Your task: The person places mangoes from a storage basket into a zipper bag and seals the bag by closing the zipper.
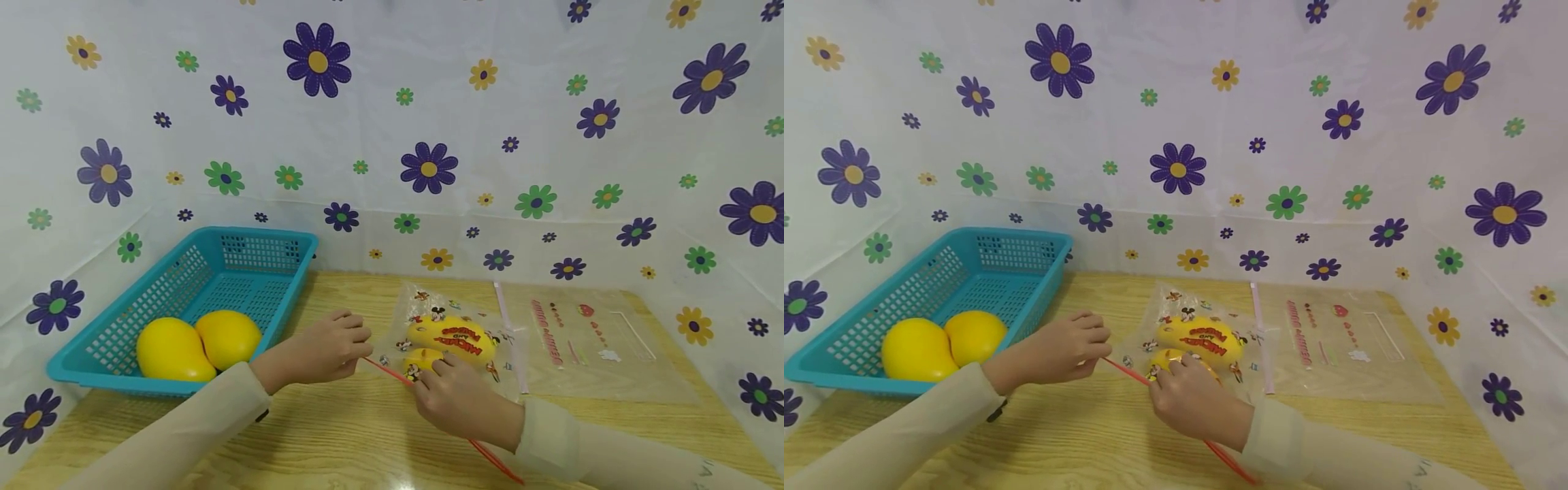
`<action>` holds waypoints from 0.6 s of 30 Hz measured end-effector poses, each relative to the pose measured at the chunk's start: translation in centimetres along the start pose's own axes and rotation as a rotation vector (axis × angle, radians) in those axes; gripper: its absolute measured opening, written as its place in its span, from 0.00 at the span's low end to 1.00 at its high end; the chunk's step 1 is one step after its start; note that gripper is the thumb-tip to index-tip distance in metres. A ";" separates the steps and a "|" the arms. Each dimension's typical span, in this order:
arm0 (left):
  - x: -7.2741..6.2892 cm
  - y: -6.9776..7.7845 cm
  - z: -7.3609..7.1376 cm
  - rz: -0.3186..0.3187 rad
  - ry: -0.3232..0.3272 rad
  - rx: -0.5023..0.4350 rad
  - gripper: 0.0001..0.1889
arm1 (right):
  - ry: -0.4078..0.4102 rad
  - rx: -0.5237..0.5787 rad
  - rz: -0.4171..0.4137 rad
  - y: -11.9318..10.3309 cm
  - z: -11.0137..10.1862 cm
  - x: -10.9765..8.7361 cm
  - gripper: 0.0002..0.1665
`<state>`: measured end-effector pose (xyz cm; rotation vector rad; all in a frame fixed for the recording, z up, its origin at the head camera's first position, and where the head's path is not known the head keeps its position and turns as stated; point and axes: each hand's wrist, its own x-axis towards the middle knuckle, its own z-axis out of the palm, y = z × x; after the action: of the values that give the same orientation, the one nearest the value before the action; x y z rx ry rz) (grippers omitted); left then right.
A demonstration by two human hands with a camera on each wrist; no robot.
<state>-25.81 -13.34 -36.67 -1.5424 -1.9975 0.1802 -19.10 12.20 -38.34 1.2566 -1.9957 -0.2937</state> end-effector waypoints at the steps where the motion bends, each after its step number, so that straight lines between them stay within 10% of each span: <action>1: -0.1 -0.1 0.1 -0.002 -0.001 0.000 0.10 | 0.004 0.003 0.001 0.0 -0.1 -0.1 0.15; 18: 2.2 1.2 -1.4 -0.029 -0.112 0.055 0.09 | -0.010 0.005 0.026 0.3 -0.7 -0.2 0.21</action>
<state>-24.39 -11.31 -35.28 -1.4971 -2.0823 0.3130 -18.78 12.63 -37.76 1.2338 -2.0210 -0.2830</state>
